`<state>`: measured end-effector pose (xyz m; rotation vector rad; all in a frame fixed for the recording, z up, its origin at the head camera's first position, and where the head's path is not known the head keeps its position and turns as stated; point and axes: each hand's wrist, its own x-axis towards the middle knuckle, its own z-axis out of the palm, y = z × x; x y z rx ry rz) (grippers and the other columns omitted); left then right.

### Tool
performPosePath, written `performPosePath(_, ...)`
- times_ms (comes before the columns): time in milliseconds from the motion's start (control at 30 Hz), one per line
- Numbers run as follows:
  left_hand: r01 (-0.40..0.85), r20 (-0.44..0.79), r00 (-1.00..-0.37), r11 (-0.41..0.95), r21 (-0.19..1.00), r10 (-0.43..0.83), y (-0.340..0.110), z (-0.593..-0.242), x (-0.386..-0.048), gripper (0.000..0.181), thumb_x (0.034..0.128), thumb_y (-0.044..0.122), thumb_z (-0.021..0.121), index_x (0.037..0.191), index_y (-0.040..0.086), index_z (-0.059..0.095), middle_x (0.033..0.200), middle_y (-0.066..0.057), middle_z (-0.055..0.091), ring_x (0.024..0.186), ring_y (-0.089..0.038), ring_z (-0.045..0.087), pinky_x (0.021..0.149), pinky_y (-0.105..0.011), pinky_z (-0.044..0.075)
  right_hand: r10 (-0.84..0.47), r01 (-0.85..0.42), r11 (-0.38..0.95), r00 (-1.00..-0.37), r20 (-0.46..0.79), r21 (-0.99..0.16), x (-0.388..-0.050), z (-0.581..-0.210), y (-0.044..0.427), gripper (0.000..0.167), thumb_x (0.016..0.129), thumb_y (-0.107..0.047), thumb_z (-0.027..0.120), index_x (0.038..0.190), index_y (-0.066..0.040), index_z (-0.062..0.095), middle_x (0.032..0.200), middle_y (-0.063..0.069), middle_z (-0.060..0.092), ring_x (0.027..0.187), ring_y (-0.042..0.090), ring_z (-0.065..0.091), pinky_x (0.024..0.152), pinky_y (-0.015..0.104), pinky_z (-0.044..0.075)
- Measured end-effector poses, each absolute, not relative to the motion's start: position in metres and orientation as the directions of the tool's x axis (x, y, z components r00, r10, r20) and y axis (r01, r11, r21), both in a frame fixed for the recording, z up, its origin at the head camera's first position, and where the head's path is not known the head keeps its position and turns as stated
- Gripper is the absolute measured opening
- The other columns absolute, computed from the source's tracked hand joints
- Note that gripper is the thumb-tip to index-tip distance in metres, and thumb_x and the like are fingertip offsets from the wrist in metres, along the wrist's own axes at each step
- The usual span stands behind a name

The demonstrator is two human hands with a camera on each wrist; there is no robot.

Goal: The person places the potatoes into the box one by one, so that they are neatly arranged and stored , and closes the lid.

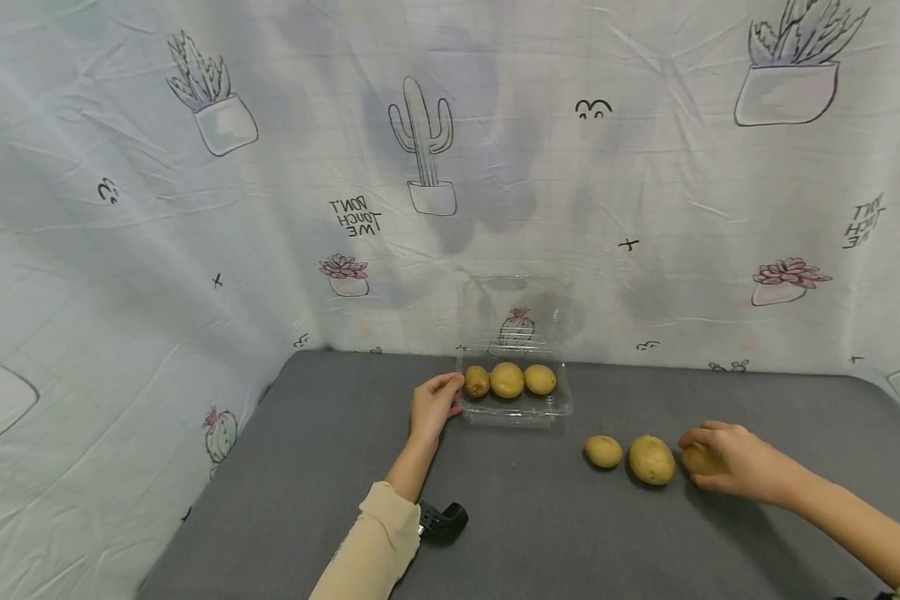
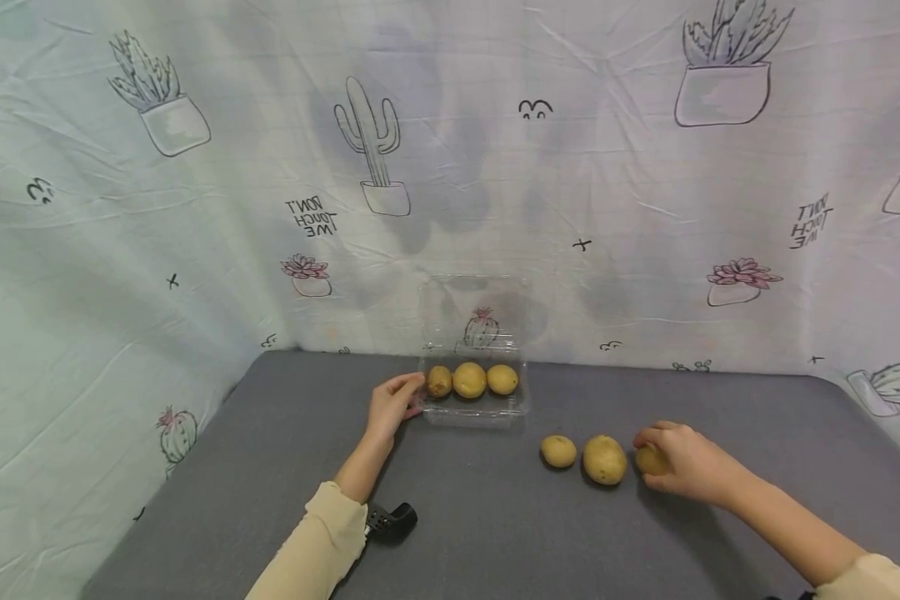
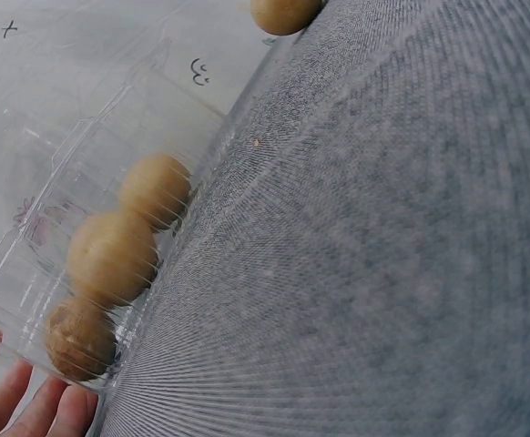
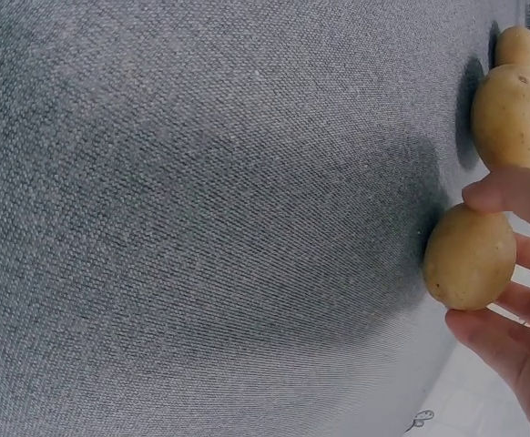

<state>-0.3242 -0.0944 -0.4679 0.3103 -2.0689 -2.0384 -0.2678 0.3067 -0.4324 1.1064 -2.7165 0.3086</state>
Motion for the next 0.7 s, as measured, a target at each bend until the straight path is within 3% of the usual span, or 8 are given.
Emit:
performPosePath(333, -0.003, 0.004, -0.954, 0.021, 1.0, -0.3, -0.094, -0.467, -0.324, 0.025, 0.0856, 0.021, 0.064, 0.101, 0.002, 0.07, 0.087, -0.011, 0.066, 0.067, -0.006, 0.055, 0.057, -0.021, 0.054, -0.672, -0.714, 0.686, -0.696, 0.253, -0.141, -0.27, -0.434, 0.308, 0.037, 0.059, -0.013, 0.082, 0.091, -0.009, 0.064, 0.088, -0.002, 0.059, 0.076, 0.005, 0.052, 0.054, 0.024, 0.044)
performPosePath(700, -0.008, -0.002, -0.955, 0.018, 1.0, -0.296, -0.095, -0.467, -0.325, 0.026, 0.0856, 0.021, 0.065, 0.103, 0.002, 0.07, 0.086, -0.011, 0.066, 0.065, -0.006, 0.054, 0.056, -0.02, 0.054, -0.623, -0.654, 0.721, -0.756, 0.198, -0.23, -0.275, -0.414, 0.299, 0.034, 0.064, -0.009, 0.079, 0.094, -0.007, 0.064, 0.09, 0.0, 0.059, 0.071, 0.001, 0.046, 0.05, 0.019, 0.038)
